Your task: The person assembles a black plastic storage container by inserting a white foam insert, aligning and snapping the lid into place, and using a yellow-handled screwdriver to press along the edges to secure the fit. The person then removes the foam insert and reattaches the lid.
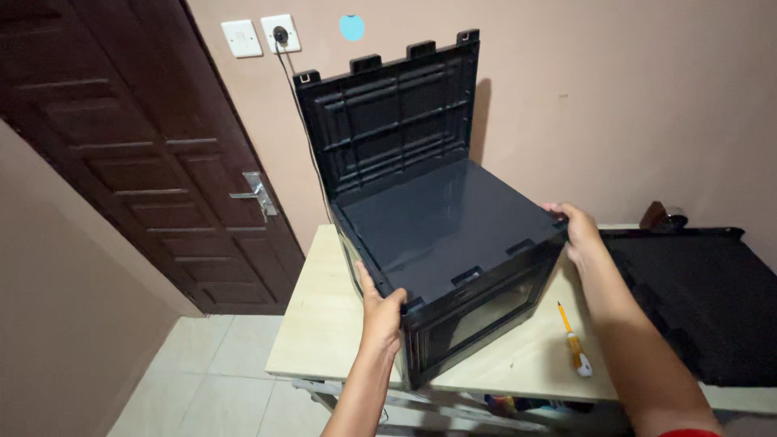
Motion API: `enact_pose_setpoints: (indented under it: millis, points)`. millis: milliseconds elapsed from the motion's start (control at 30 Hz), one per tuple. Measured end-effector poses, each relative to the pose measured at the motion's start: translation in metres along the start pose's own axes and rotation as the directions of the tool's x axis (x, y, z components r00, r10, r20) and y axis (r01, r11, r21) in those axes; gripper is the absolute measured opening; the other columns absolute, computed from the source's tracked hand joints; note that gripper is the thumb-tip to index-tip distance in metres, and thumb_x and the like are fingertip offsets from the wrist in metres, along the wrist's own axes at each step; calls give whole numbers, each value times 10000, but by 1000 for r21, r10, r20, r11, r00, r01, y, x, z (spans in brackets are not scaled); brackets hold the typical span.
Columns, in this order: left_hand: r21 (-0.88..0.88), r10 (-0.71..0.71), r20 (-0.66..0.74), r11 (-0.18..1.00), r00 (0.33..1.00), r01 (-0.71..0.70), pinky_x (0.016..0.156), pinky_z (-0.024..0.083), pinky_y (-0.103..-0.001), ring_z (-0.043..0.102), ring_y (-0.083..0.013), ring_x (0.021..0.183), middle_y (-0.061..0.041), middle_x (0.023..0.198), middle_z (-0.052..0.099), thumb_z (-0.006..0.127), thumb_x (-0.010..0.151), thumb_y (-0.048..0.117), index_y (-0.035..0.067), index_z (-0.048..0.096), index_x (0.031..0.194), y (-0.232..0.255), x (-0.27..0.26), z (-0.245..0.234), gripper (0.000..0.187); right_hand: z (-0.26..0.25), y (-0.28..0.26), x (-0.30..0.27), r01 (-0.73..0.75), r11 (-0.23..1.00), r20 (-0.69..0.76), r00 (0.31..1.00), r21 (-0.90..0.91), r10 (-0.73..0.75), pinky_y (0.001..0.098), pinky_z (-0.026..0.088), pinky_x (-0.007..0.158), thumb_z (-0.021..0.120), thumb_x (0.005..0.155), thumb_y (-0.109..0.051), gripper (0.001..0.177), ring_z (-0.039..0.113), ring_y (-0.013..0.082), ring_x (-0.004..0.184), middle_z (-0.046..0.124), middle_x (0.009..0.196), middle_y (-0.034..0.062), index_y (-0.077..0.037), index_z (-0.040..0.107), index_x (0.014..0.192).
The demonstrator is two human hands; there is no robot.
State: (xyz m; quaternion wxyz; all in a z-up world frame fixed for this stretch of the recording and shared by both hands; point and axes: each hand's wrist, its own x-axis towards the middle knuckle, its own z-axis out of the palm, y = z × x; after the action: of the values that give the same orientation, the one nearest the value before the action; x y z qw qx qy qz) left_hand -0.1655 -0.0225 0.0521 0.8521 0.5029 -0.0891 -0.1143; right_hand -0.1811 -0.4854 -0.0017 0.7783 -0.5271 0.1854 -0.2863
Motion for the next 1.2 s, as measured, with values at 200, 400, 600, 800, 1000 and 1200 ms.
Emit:
enact_pose_setpoints:
  millis: [200,400,600,800,1000,1200]
  points:
    - [30,-16,74,999,997,14,802,557,-303,660,-222,1000,-151,1321,606,504,719,-175,229,65,1644,9,12,-14,1101,-6,12,-9,26,999,17,1000,-41,-26,357,502,962,554,806,-63,148,607,241,1003,683,1027,125,13,663,870]
    - [108,-74,194,993,978,54,736,513,-297,610,-200,919,-121,1277,633,501,705,-181,241,184,1638,30,58,-54,1072,13,18,-54,18,1000,-77,997,-8,-19,340,524,857,556,758,5,118,614,229,928,685,977,86,21,643,836]
    - [97,-128,370,990,920,99,787,563,-273,674,-158,974,-96,1285,642,466,706,-161,195,318,1611,52,113,-96,984,49,33,-117,87,996,-141,987,26,-83,335,517,766,574,809,0,138,600,230,824,638,880,113,23,684,890]
    - [104,-151,514,988,844,113,655,540,-266,643,-145,824,-87,1186,663,471,710,-162,186,366,1620,60,158,-118,979,79,47,-142,198,980,-199,961,22,-189,275,515,783,551,785,-3,122,642,159,865,730,958,36,22,670,783]
    - [90,-173,505,985,846,148,691,564,-263,679,-141,874,-92,1230,663,465,722,-157,194,334,1621,57,168,-125,974,85,47,-136,182,983,-257,950,-10,-178,309,446,718,582,815,-21,85,550,185,789,634,828,79,-9,658,779]
    - [73,-187,488,982,852,173,736,577,-276,685,-156,925,-107,1281,652,477,736,-148,206,261,1650,53,166,-125,1004,79,49,-129,180,981,-285,939,-75,-194,278,461,719,573,802,-25,97,570,165,779,642,807,71,-9,664,773]
